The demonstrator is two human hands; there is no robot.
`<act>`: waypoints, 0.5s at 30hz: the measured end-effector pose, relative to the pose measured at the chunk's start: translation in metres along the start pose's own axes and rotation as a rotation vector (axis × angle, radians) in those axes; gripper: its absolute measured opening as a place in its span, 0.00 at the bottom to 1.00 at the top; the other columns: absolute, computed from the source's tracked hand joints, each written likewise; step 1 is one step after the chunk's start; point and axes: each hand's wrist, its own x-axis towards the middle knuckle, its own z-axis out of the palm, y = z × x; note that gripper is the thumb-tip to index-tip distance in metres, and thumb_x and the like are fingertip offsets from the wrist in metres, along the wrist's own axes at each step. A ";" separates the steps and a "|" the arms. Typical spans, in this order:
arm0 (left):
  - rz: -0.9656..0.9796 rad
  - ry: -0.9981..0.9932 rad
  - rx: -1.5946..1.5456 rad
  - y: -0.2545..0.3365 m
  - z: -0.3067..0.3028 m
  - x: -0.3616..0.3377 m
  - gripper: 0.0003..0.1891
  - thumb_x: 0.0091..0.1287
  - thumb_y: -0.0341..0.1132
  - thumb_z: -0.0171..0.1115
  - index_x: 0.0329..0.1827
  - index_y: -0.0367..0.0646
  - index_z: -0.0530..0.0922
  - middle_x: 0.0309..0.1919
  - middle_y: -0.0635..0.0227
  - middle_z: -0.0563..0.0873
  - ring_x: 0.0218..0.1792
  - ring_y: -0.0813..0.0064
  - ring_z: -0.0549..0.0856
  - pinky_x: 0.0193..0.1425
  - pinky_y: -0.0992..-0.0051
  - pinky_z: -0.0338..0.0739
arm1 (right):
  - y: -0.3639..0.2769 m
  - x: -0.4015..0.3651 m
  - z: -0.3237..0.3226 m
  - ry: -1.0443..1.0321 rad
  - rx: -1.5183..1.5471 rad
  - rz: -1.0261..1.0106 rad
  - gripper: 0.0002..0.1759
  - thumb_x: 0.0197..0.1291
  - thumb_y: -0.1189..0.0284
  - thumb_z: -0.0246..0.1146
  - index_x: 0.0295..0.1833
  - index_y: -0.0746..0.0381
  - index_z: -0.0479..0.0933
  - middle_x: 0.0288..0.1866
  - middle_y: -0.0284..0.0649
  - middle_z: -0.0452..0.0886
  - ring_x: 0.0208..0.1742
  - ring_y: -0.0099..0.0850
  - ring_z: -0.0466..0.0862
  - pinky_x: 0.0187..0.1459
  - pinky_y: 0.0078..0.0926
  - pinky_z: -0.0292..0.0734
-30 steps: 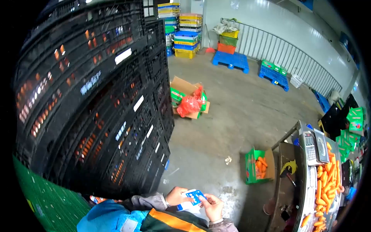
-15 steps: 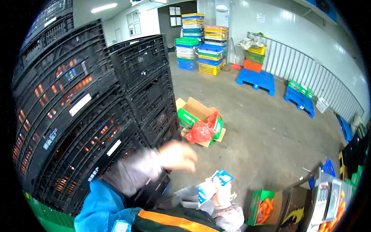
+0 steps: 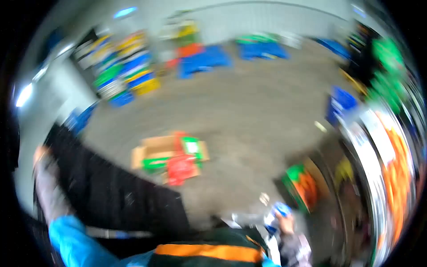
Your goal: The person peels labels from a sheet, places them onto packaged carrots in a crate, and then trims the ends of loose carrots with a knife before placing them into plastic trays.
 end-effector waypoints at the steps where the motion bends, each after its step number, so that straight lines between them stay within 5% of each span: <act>1: 0.095 0.026 -0.040 0.027 0.019 0.002 0.27 0.55 0.54 0.66 0.48 0.40 0.78 0.42 0.60 0.83 0.42 0.62 0.84 0.45 0.62 0.78 | 0.005 -0.009 -0.004 0.098 -0.339 -0.071 0.17 0.53 0.62 0.65 0.47 0.59 0.80 0.41 0.35 0.82 0.41 0.26 0.80 0.46 0.28 0.75; 3: 0.309 0.071 -0.164 0.082 0.063 -0.005 0.26 0.55 0.52 0.66 0.47 0.40 0.78 0.41 0.60 0.83 0.41 0.63 0.83 0.45 0.63 0.78 | 0.035 -0.024 0.000 0.224 -0.342 0.402 0.19 0.51 0.56 0.66 0.43 0.57 0.82 0.36 0.36 0.83 0.39 0.27 0.80 0.45 0.27 0.75; 5: 0.532 0.083 -0.328 0.152 0.090 -0.038 0.25 0.55 0.51 0.66 0.47 0.39 0.77 0.41 0.61 0.83 0.41 0.64 0.83 0.45 0.64 0.78 | 0.040 -0.034 0.016 0.332 -0.489 0.281 0.25 0.48 0.50 0.66 0.43 0.58 0.82 0.36 0.44 0.84 0.40 0.33 0.82 0.44 0.34 0.76; 7: 0.720 0.052 -0.441 0.209 0.100 -0.079 0.24 0.55 0.49 0.66 0.47 0.39 0.77 0.40 0.61 0.83 0.40 0.65 0.83 0.44 0.64 0.78 | 0.071 -0.010 0.034 0.319 -0.255 0.260 0.26 0.48 0.49 0.66 0.43 0.59 0.82 0.39 0.45 0.84 0.42 0.34 0.83 0.46 0.34 0.75; 12: 1.016 -0.075 -0.615 0.259 0.096 -0.172 0.22 0.55 0.45 0.66 0.46 0.39 0.76 0.39 0.62 0.82 0.39 0.67 0.82 0.44 0.66 0.77 | 0.066 -0.021 0.071 0.220 -0.012 -0.025 0.19 0.52 0.56 0.67 0.39 0.62 0.82 0.33 0.42 0.84 0.38 0.28 0.83 0.43 0.30 0.76; 15: 1.171 -0.089 -0.662 0.289 0.060 -0.234 0.20 0.55 0.42 0.66 0.45 0.38 0.75 0.39 0.62 0.81 0.38 0.68 0.82 0.43 0.67 0.77 | 0.092 -0.058 0.043 0.199 0.178 0.014 0.20 0.54 0.54 0.65 0.39 0.61 0.82 0.35 0.42 0.84 0.38 0.29 0.82 0.44 0.30 0.75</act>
